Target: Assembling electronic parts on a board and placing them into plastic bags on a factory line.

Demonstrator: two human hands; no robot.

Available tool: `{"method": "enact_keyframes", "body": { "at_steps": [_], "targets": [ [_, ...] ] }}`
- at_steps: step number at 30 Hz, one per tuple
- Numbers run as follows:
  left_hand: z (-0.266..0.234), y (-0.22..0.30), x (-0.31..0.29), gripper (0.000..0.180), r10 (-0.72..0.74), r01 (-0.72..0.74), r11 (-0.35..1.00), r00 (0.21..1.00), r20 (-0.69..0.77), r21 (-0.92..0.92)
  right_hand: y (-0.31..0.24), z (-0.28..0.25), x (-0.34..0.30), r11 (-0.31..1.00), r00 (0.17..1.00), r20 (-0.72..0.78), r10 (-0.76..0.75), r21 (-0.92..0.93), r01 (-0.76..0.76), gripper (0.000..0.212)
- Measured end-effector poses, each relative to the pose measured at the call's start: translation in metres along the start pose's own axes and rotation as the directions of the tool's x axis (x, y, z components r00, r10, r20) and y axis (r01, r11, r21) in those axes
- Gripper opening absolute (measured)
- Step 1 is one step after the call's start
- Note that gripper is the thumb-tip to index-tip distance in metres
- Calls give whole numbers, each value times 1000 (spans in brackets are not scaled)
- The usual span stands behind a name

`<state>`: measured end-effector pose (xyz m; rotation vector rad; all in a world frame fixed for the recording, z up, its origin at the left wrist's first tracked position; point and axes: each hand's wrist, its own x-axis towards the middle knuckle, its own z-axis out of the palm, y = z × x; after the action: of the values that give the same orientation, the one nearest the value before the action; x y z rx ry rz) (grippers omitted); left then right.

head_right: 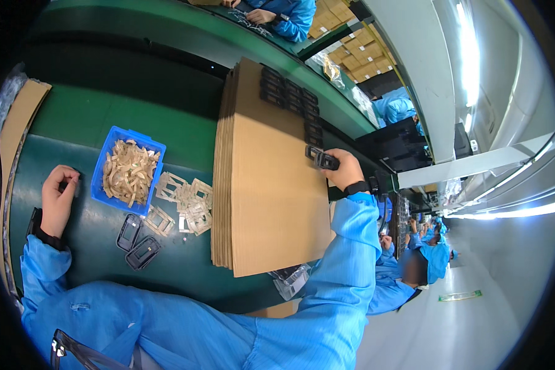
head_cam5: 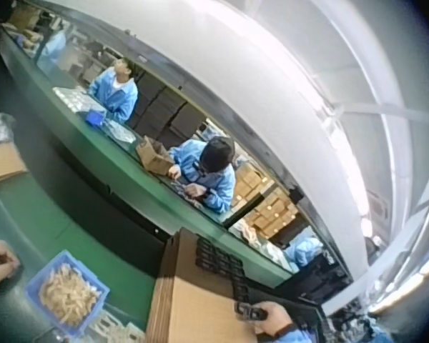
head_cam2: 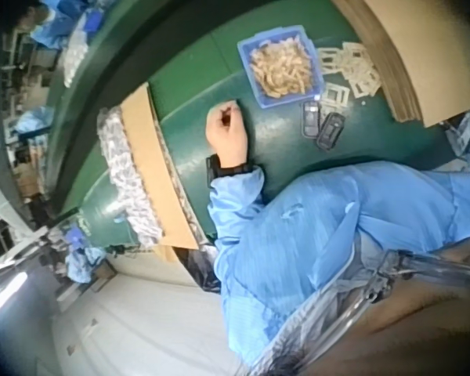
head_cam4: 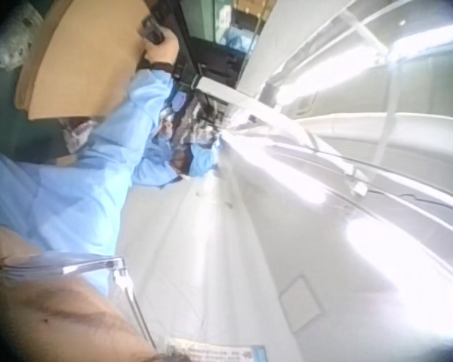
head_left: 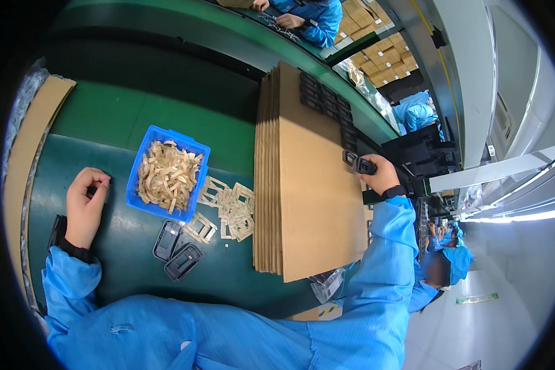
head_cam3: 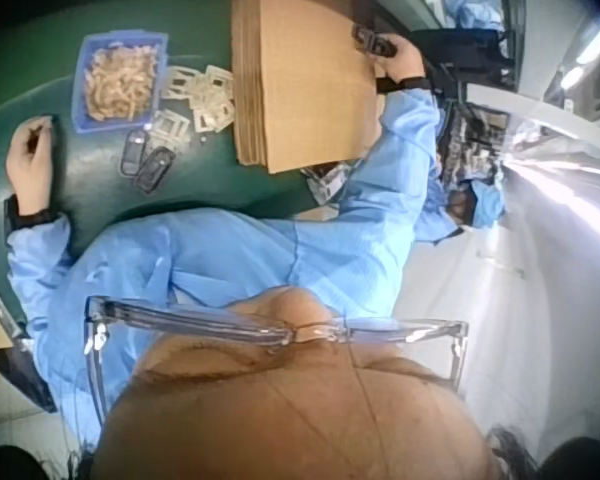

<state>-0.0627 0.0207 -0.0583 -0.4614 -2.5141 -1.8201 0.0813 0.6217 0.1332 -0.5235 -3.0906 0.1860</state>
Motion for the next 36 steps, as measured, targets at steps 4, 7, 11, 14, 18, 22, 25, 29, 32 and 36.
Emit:
{"method": "enact_keyframes", "body": {
  "at_steps": [4, 7, 11, 14, 18, 22, 25, 29, 32, 36],
  "targets": [
    [-3, -4, -1, 5, 37, -37, 999, 999, -4, 8, 3, 5, -11, 988, 991, 35, -126, -86, 129, 45],
    [-2, -4, 0, 4, 33, -33, 999, 999, 7, 7, 0, 9, -16, 993, 996, 18, -91, -79, 92, 48],
    [-2, -5, -1, 3, 39, -39, 999, 999, -3, 6, 1, 10, -17, 997, 999, 3, -50, -64, 50, 50],
    [-1, -5, -2, 4, 38, -38, 999, 999, -3, -8, -2, 2, -24, 997, 999, -10, -52, -53, 51, 50],
    [-2, -6, -2, 3, 52, -52, 999, 999, 3, 2, 0, -1, -36, 999, 998, 62, -18, -26, 19, 51],
    [-2, -7, -1, 4, 43, -43, 999, 999, 6, -14, 1, 6, -47, 1000, 996, 84, -8, 1, 8, 52],
    [-1, -4, -1, 4, 44, -44, 999, 999, 3, -16, 4, 8, -55, 998, 998, 58, -40, -41, 42, 56],
    [-1, -4, -1, 4, 41, -41, 999, 999, 8, -22, 6, 4, -63, 997, 997, 1, -76, -18, 76, 60],
    [-3, -5, -3, 4, 38, -38, 999, 999, 9, -14, -10, -2, -73, 1000, 999, 37, -1, 12, 0, 61],
    [-3, -2, -2, 4, 35, -35, 999, 999, 16, -26, -2, 3, -86, 989, 989, 37, -140, -43, 142, 60]
  ]
}}
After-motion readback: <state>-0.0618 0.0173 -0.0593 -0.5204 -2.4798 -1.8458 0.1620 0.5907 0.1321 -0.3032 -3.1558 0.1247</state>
